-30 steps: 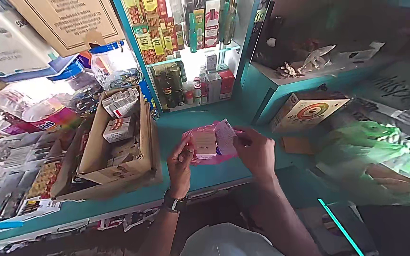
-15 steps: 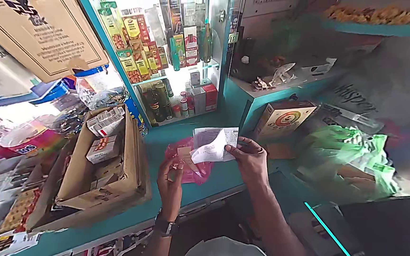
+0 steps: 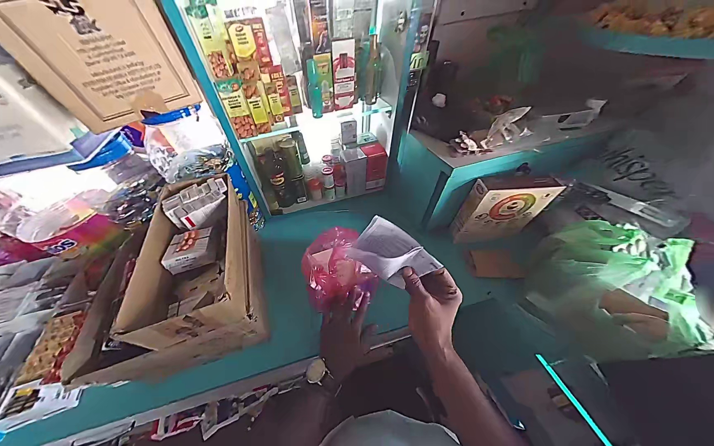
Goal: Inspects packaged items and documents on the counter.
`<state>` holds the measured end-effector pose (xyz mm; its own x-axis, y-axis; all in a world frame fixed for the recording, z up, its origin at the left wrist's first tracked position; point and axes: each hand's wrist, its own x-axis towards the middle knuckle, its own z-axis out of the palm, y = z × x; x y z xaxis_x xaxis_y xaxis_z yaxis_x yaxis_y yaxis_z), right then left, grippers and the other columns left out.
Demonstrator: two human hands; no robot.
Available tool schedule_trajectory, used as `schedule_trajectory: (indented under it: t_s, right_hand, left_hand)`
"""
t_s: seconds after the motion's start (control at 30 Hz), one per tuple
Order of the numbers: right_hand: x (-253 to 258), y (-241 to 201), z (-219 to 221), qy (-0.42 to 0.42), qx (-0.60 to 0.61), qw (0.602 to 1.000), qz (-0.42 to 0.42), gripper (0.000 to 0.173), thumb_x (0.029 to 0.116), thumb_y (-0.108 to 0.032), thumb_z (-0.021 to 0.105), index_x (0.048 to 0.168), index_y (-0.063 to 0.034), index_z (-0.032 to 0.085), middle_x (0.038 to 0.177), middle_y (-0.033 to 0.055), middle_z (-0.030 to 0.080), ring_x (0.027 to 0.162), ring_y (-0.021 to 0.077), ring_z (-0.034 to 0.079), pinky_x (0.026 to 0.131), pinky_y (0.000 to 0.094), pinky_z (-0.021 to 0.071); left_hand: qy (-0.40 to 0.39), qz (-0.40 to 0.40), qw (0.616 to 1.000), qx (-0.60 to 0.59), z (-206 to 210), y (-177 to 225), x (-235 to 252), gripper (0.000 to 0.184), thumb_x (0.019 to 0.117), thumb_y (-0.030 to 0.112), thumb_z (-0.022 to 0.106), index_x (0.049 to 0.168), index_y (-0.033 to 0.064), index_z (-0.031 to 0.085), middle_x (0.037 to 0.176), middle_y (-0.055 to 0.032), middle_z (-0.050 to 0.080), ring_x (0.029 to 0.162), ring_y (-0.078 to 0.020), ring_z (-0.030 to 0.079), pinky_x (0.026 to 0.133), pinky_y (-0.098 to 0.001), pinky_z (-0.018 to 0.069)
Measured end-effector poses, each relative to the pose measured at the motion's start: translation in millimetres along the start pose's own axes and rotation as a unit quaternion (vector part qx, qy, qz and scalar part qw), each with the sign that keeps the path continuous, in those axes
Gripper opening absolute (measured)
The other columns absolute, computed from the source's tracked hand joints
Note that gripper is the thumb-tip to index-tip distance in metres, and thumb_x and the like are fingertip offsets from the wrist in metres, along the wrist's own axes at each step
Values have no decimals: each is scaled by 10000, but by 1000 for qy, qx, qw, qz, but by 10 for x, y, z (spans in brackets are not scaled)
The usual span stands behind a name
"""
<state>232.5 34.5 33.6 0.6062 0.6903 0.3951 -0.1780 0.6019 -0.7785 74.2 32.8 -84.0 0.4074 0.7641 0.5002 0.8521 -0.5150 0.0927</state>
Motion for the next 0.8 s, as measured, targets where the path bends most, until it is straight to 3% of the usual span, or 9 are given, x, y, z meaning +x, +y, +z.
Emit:
schedule_trajectory:
  t_s: [0.07, 0.13, 0.17, 0.23, 0.27, 0.33, 0.4, 0.53, 0.8]
  right_hand:
    - [-19, -31, -100, -21, -29, 998, -48, 169, 822, 61, 769, 931, -57, 717, 908, 21, 762, 840, 125, 733, 785, 307, 636]
    - [-36, -99, -210, -56, -44, 994, -87, 178, 829, 10, 797, 945, -118, 755, 957, -15, 752, 861, 101, 720, 779, 274, 631]
    - [-46, -134, -269, -76, -48, 991, -103, 181, 837, -17, 806, 954, -147, 762, 975, -31, 748, 875, 88, 716, 783, 255, 627]
    - [-93, -193, -383, -111, -53, 986, -116, 185, 844, -41, 812, 964, -171, 759, 977, -45, 744, 883, 73, 713, 791, 236, 620]
    - [-110, -209, -417, -122, -49, 985, -109, 182, 845, -53, 815, 969, -175, 760, 978, -49, 746, 886, 67, 713, 794, 231, 619]
    - [-139, -226, -433, -120, -13, 991, -58, 146, 862, -72, 804, 970, -163, 765, 968, -44, 751, 882, 60, 714, 792, 233, 620]
    - [-114, -275, -394, -61, 54, 994, 70, 66, 906, -39, 735, 920, -104, 731, 880, -3, 742, 799, 80, 712, 745, 273, 622]
    - [126, -384, -297, 76, 71, 961, 256, 154, 1041, -56, 514, 894, -25, 554, 792, 88, 678, 697, 155, 689, 658, 335, 616]
    - [228, -370, -188, 81, 91, 946, 301, 189, 1049, -72, 518, 872, -13, 547, 762, 107, 676, 663, 158, 686, 616, 305, 600]
  left_hand:
    - [63, -2, 997, -52, -12, -52, 25, 476, 992, 535, 525, 1314, 237, 708, 1458, -87, 599, 1323, -377, 561, 1100, -640, 369]
    - [213, -21, 959, -187, -246, 22, 21, 325, 987, 429, 603, 1124, 179, 759, 1251, -46, 704, 1190, -252, 604, 1050, -465, 412]
    - [268, -33, 929, -252, -427, 101, 46, 310, 976, 403, 656, 1196, 185, 670, 1270, -20, 644, 1218, -178, 565, 1069, -376, 424]
    - [305, -59, 899, -307, -815, 265, 167, 603, 910, 395, 762, 1420, 291, 457, 1465, 54, 465, 1377, -90, 436, 1138, -315, 395]
    - [307, -53, 900, -305, -951, 304, 263, 605, 890, 381, 790, 1403, 274, 488, 1479, 25, 453, 1405, -120, 409, 1156, -348, 377]
    - [314, -17, 909, -273, -1040, 307, 411, 266, 917, 327, 763, 1147, 221, 682, 1302, -4, 592, 1345, -169, 474, 1153, -375, 380]
    - [316, 41, 915, -246, -976, 236, 427, 62, 974, 248, 659, 971, 224, 716, 1133, 40, 674, 1254, -165, 524, 1132, -352, 362]
    - [267, 131, 925, -237, -822, 93, 233, 156, 1007, 187, 583, 1021, 210, 737, 1109, 38, 717, 1218, -197, 572, 1115, -377, 390]
    - [217, 139, 940, -223, -664, 80, 23, 133, 981, 156, 619, 995, 182, 748, 1113, 6, 706, 1211, -192, 573, 1102, -357, 404]
